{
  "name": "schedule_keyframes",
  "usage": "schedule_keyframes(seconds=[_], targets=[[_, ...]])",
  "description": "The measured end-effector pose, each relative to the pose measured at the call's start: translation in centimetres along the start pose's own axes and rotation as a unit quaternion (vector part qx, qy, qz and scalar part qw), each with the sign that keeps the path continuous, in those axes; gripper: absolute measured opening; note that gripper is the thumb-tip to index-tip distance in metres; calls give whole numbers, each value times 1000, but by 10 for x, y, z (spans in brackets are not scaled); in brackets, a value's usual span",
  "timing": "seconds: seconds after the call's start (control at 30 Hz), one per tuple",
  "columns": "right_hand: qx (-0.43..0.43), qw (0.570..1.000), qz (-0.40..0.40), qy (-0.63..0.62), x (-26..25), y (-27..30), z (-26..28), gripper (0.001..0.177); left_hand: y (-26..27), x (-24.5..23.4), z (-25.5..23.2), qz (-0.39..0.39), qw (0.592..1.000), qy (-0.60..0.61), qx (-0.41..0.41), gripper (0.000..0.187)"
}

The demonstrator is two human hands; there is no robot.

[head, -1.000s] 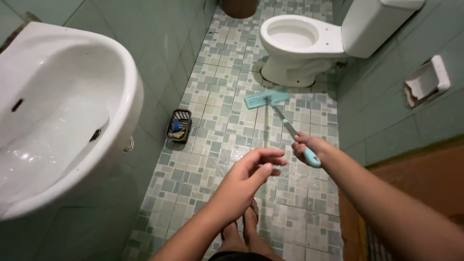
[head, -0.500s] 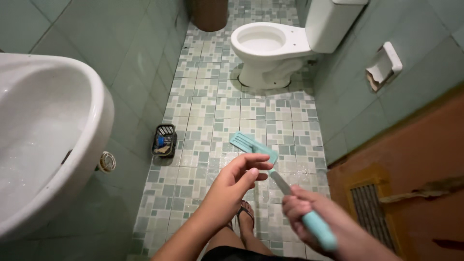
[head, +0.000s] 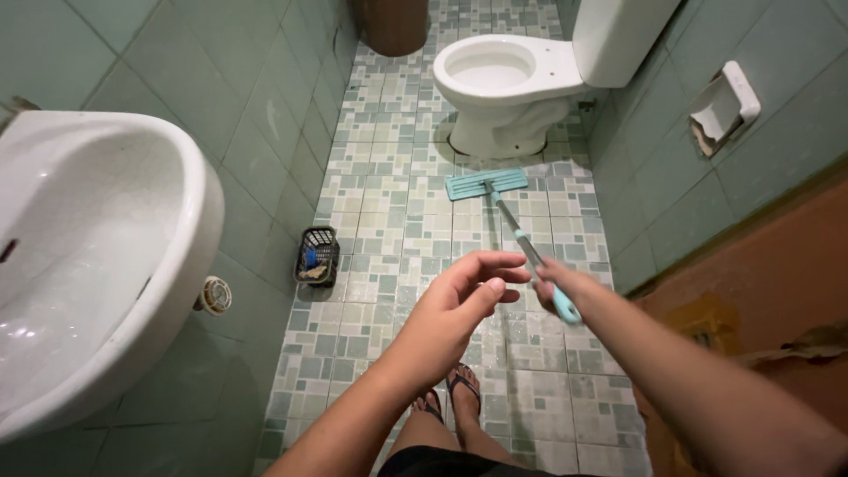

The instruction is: The person mops the tiled floor of a bathroom by hand using a small flat mop, moving the tool across the floor in multiple directions while stepping around the room.

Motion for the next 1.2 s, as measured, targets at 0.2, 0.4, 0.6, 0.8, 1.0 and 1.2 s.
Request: schedule_keyframes(seconds=[0.2,0.4,0.6,0.8,1.0,1.2], targets=[[27,981,-23,-193,19,173,-76,27,2,-2,17,-14,998,-20,-59,38],[69,925,-66,-368,67,290,-47,22,-4,5,36,-13,997,-9,-81,36],[44,953,31,-299,4,104,35,24,-11,11,43,11,999,42,-29,34],[25,978,-8,-206,-46,-2,68,16,-16,0,33,23,998,21,-47,35],[-47,984,-4,-172,-12,101,-14,22,-16,0,26,23,999,0,-48,36],[43,881,-4,-471,83,300,-33,20,-10,9,27,28,999,-7,-40,37]])
Point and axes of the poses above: each hand's wrist, its own y-axis away from the middle knuckle, its own x-axis out of the palm, z = x × y, the point moved 5 cm from there along -y, towards the middle knuckle, and after that the axes turned 7 degrees about z, right-handed, at the moved point
